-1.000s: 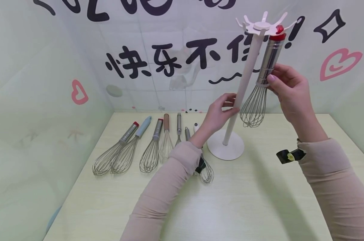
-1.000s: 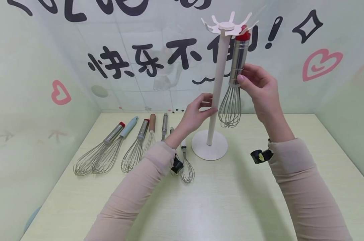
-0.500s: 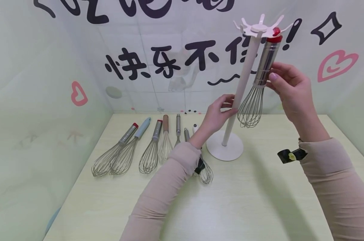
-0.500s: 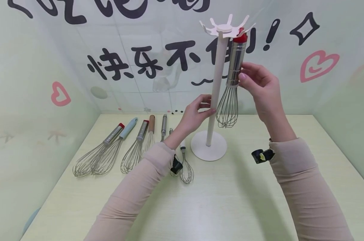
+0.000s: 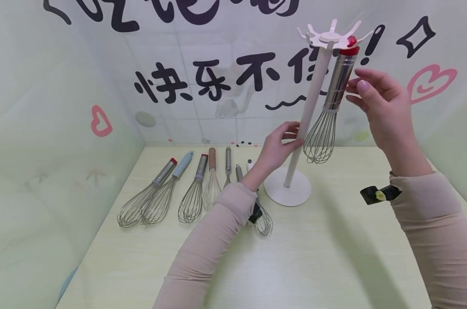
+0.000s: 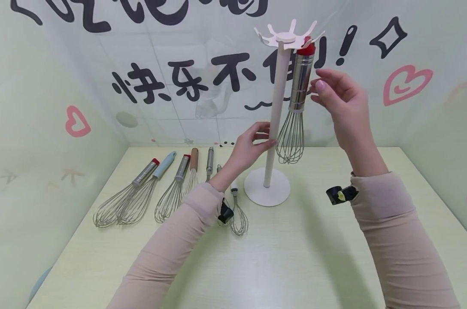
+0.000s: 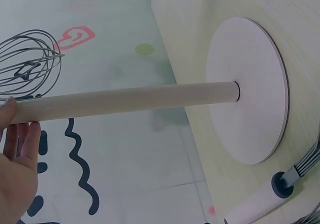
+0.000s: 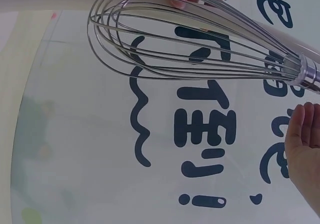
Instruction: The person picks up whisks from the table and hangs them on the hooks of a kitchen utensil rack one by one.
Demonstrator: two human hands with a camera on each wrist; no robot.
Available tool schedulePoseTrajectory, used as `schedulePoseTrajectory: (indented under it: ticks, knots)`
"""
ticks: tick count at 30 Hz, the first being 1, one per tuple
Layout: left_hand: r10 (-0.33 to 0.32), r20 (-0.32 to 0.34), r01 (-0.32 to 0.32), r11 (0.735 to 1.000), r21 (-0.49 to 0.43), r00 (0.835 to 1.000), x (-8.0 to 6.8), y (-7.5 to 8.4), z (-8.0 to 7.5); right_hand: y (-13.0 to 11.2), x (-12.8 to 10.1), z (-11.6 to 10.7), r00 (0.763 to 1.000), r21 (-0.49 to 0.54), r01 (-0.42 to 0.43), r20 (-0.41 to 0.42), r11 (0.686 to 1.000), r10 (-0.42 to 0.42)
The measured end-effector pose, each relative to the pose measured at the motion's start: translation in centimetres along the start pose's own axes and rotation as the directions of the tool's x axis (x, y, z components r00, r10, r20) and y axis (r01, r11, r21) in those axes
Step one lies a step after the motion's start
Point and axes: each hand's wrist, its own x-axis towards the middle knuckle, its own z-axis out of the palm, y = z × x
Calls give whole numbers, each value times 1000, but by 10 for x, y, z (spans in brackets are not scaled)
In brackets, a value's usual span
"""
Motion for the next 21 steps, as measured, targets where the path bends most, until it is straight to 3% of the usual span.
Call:
schedulePoseTrajectory:
  ticks: [9,21]
  knots:
    - [-56,-6,57,998,20,998,-3,-2,-4,-14,9,4,999,44,32,-31,999,-31]
    - [-79,6,77,989,125,997,-10,-14,-26,-25,19,17,995,-41,76,-66,996,-78]
